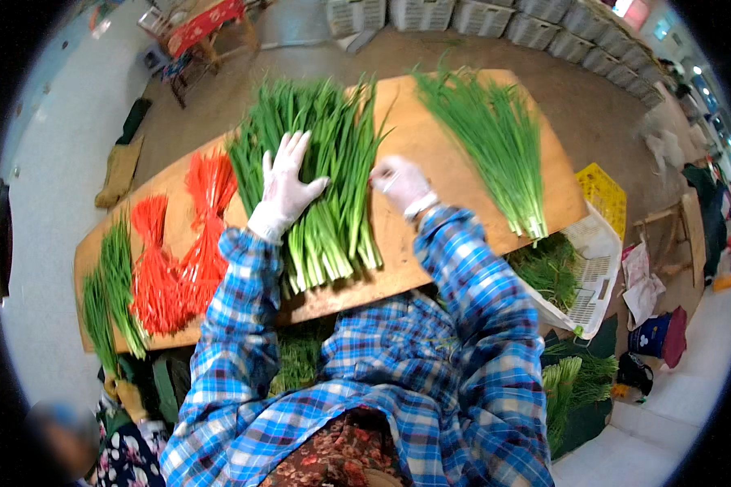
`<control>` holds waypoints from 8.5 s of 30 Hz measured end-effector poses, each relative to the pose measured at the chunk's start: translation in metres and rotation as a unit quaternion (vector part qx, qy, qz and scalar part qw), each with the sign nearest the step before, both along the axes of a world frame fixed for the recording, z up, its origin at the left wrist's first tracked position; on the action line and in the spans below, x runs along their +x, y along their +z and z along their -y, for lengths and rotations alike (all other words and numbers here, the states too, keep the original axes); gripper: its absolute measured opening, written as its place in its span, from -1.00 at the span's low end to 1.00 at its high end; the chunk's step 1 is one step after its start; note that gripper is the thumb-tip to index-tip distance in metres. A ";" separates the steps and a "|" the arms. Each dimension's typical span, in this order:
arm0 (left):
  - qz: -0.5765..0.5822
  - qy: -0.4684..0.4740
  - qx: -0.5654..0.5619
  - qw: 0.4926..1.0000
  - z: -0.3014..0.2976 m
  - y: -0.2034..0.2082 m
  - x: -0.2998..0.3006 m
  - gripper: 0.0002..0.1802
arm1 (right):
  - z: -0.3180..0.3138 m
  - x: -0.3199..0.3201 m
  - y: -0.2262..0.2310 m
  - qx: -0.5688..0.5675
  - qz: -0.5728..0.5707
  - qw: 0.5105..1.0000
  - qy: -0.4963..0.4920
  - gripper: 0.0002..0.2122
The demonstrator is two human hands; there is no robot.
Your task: The person sorts bunches of green leaves on a table by hand, gathers them into a thick bundle, and secures the bundle with a red tie before placing it on the floor.
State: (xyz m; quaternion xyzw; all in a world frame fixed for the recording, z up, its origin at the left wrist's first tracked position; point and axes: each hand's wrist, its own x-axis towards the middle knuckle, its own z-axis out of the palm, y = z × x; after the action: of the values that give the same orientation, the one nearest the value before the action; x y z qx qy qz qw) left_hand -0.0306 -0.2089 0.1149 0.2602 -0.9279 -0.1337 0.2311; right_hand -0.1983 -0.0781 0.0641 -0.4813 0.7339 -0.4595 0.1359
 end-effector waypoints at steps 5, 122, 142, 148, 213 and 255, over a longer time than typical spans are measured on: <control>-0.022 -0.055 -0.040 0.997 0.020 -0.011 0.022 -0.21 | -0.001 0.042 -0.030 -0.021 -0.087 0.991 0.099 -0.91; 0.254 0.235 0.062 0.936 0.001 -0.032 0.077 -0.79 | 0.063 0.049 0.033 0.170 -0.169 0.953 0.187 -0.56; -0.142 0.133 0.434 0.880 0.007 -0.017 0.064 -0.94 | 0.055 0.055 0.031 0.086 -0.091 0.981 0.145 -0.54; -0.215 0.048 0.403 0.888 -0.011 -0.017 0.042 -0.93 | 0.049 0.048 0.021 0.018 -0.058 0.986 0.154 -0.57; 0.113 0.190 -0.200 0.955 -0.105 -0.062 -0.052 -0.31 | -0.041 0.032 -0.066 -0.088 0.497 0.851 0.146 -0.87; 0.314 -0.065 0.191 0.928 -0.047 0.020 -0.031 0.02 | -0.037 -0.004 -0.078 0.001 0.422 0.878 0.228 -0.91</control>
State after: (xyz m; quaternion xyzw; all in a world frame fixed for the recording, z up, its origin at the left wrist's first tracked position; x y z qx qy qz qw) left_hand -0.0615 -0.1624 0.1354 0.2671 -0.9249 -0.2346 -0.1351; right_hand -0.2024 -0.0408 -0.0136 -0.3961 0.4774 -0.5743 0.5342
